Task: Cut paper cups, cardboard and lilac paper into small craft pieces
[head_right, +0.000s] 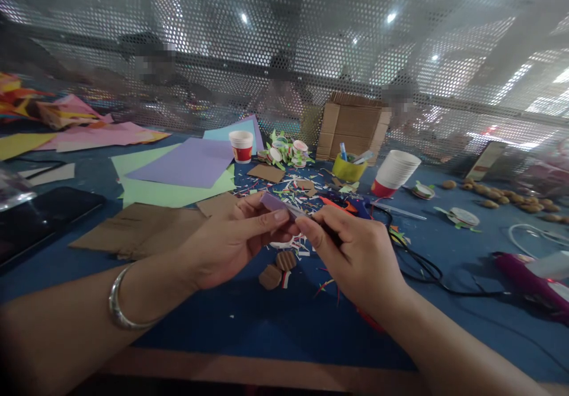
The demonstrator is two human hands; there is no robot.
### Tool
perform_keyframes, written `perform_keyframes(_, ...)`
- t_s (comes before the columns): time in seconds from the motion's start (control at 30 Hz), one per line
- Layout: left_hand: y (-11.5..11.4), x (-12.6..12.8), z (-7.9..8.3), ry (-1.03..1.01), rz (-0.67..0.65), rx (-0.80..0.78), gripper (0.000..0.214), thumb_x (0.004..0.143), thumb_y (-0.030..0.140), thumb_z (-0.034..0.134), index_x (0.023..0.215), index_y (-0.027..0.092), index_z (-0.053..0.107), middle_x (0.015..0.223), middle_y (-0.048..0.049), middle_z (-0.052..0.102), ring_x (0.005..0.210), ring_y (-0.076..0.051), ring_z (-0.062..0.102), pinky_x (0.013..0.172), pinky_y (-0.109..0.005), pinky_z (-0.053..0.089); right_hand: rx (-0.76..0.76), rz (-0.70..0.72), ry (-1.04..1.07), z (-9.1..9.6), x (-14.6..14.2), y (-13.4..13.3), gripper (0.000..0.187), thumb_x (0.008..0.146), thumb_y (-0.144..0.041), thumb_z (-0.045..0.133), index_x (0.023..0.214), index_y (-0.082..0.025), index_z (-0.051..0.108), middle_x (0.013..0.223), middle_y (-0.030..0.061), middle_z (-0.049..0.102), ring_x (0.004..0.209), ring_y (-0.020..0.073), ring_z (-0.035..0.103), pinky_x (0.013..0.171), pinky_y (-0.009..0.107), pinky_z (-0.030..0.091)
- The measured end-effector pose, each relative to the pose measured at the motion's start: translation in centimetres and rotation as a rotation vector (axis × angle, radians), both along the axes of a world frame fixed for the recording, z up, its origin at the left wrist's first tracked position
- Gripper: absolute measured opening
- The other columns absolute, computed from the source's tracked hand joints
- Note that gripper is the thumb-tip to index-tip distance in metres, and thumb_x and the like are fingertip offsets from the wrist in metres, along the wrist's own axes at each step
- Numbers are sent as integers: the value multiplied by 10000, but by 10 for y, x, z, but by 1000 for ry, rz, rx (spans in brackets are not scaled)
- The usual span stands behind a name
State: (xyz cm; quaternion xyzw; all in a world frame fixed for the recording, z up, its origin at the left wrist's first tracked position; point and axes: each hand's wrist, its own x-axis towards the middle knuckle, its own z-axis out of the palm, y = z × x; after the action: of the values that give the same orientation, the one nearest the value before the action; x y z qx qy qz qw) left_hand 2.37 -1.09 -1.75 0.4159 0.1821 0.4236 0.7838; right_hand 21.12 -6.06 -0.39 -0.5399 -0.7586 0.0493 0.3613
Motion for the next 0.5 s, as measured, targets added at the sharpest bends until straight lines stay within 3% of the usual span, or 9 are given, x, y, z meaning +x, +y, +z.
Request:
perform_keyframes(0.23, 1, -1, 0, 3, 5, 7, 117, 814, 178, 791, 836, 125, 689, 829, -12, 708, 774, -103, 683, 793, -238, 537, -26, -8, 52, 1, -2, 0, 381, 996, -478, 527, 771, -204, 665, 580, -27, 535, 516, 109, 434, 480, 245, 337)
perform_keyframes(0.5, 2, -2, 4, 139, 56, 48, 186, 798, 227, 799, 792, 117, 649, 713, 13, 621, 661, -76, 601, 655, -194, 479, -53, -27, 109, 1, 1, 6, 431, 994, -522, 503, 734, -194, 601, 604, -32, 491, 556, 110, 416, 508, 242, 338)
